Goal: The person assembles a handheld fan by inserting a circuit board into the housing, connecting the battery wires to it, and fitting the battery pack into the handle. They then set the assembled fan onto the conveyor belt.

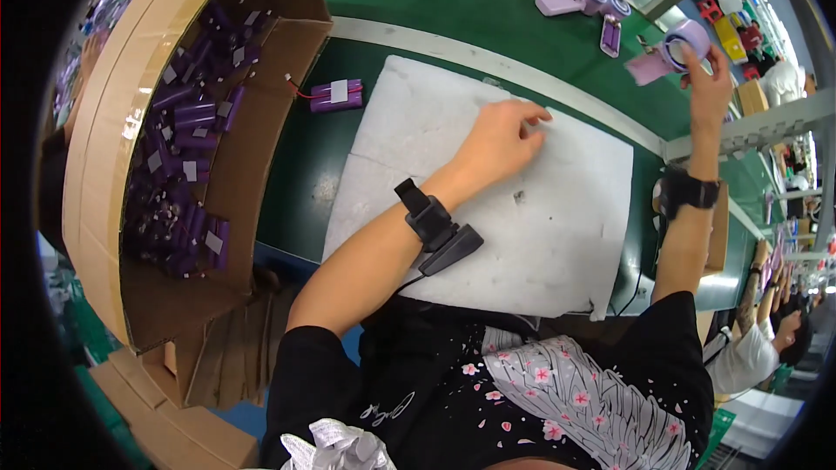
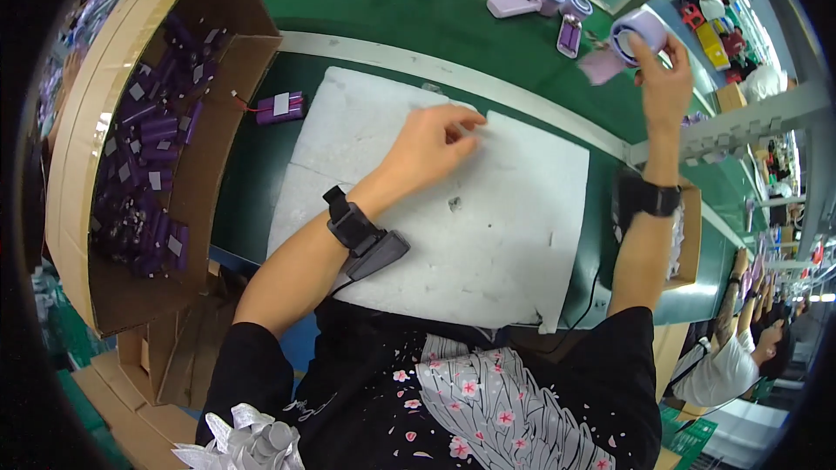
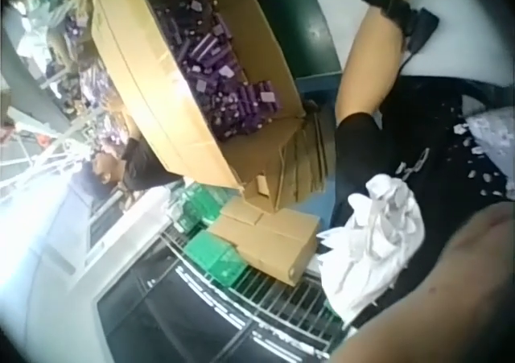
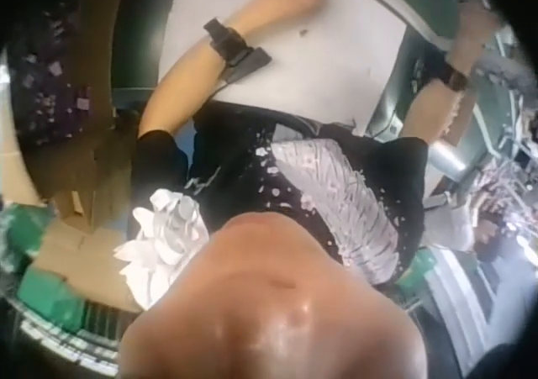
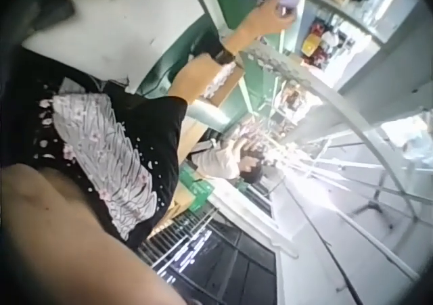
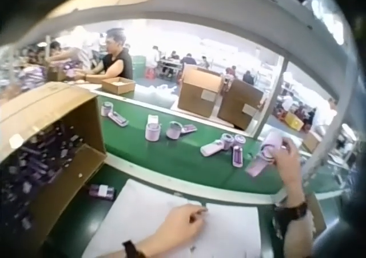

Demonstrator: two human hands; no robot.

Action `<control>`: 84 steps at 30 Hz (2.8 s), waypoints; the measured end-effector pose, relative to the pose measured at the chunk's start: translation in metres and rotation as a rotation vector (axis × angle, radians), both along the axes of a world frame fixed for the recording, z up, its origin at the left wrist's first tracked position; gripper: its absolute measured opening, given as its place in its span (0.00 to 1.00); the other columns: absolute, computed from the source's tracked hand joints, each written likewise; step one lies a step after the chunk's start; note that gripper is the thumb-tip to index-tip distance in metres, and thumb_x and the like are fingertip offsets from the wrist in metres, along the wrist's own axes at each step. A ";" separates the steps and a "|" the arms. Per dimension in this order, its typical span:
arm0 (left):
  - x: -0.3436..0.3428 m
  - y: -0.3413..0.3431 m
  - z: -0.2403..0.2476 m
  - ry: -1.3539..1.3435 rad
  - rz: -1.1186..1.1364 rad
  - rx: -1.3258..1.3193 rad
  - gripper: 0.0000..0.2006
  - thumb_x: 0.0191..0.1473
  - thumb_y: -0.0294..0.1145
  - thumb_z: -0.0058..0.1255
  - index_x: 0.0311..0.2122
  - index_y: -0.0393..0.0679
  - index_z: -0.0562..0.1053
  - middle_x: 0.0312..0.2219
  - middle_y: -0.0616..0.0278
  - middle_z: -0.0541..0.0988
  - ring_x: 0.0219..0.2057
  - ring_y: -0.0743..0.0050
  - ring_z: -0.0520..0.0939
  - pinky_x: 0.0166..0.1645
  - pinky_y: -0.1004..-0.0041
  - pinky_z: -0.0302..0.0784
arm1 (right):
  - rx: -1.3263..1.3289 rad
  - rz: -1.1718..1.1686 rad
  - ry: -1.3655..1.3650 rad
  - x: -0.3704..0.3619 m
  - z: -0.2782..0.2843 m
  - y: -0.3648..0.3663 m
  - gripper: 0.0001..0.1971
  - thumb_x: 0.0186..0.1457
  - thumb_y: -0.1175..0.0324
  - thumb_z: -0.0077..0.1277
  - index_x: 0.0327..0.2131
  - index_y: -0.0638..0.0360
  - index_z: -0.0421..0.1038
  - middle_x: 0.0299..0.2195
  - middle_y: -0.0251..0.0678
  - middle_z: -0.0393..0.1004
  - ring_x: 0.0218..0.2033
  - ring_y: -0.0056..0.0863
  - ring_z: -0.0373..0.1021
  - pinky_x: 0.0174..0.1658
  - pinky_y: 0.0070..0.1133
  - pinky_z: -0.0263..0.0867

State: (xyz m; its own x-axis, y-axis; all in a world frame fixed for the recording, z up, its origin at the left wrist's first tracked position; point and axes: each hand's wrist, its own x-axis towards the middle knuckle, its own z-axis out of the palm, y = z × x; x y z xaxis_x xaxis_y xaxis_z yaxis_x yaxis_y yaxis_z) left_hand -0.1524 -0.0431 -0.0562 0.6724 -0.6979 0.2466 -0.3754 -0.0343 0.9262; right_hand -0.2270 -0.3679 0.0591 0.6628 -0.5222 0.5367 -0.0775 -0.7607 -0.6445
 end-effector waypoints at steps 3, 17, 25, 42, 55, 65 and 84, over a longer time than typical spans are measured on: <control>0.010 0.000 0.006 0.040 0.113 0.056 0.13 0.48 0.28 0.53 0.40 0.40 0.78 0.33 0.52 0.81 0.28 0.61 0.80 0.37 0.66 0.76 | 0.576 0.244 -0.013 -0.031 0.000 0.036 0.20 0.58 0.54 0.52 0.44 0.61 0.68 0.32 0.32 0.77 0.25 0.25 0.73 0.30 0.17 0.69; 0.082 0.084 0.032 -0.374 0.386 0.352 0.18 0.47 0.28 0.53 0.47 0.45 0.76 0.43 0.51 0.78 0.46 0.53 0.78 0.51 0.66 0.71 | 0.573 0.300 0.242 -0.045 -0.107 0.176 0.22 0.55 0.65 0.57 0.51 0.65 0.66 0.32 0.33 0.76 0.27 0.17 0.71 0.28 0.14 0.67; 0.115 0.177 0.061 -0.589 0.175 0.888 0.26 0.40 0.13 0.50 0.48 0.43 0.74 0.45 0.48 0.77 0.47 0.46 0.77 0.54 0.66 0.70 | 0.451 0.379 0.033 -0.039 -0.120 0.173 0.29 0.51 0.69 0.61 0.55 0.67 0.63 0.41 0.37 0.73 0.33 0.21 0.73 0.35 0.18 0.70; -0.037 0.035 0.110 -0.729 -0.184 0.201 0.27 0.37 0.18 0.62 0.48 0.44 0.74 0.45 0.52 0.75 0.49 0.57 0.75 0.51 0.65 0.72 | 1.502 0.787 0.023 -0.058 -0.082 0.191 0.19 0.60 0.62 0.52 0.49 0.62 0.64 0.23 0.27 0.67 0.22 0.16 0.63 0.24 0.15 0.60; 0.006 0.017 0.044 0.087 -0.308 0.477 0.17 0.44 0.24 0.65 0.40 0.39 0.73 0.30 0.66 0.78 0.29 0.80 0.76 0.38 0.79 0.74 | 0.430 0.441 0.036 -0.052 -0.094 0.171 0.11 0.47 0.79 0.52 0.36 0.63 0.65 0.24 0.29 0.64 0.26 0.16 0.60 0.31 0.16 0.59; 0.009 0.028 0.038 0.184 -0.412 0.261 0.10 0.47 0.16 0.57 0.37 0.36 0.75 0.34 0.63 0.79 0.34 0.80 0.78 0.41 0.79 0.75 | 0.102 0.548 0.075 -0.059 -0.092 0.182 0.12 0.43 0.79 0.58 0.24 0.61 0.61 0.27 0.34 0.70 0.27 0.31 0.64 0.31 0.22 0.62; 0.000 0.026 0.039 -0.140 -0.336 0.271 0.10 0.40 0.13 0.52 0.29 0.39 0.78 0.36 0.57 0.78 0.33 0.67 0.80 0.38 0.72 0.76 | -0.109 0.499 0.144 -0.061 -0.093 0.195 0.11 0.35 0.81 0.58 0.21 0.59 0.64 0.26 0.32 0.72 0.31 0.33 0.66 0.31 0.24 0.64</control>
State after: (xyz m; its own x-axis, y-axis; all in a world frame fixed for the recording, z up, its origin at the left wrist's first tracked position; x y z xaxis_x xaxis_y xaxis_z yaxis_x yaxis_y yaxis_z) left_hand -0.1525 -0.0167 -0.0169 0.3709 -0.9235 0.0976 -0.5283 -0.1234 0.8401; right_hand -0.2883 -0.1733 -0.0337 0.8872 -0.0709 0.4560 0.2293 -0.7899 -0.5688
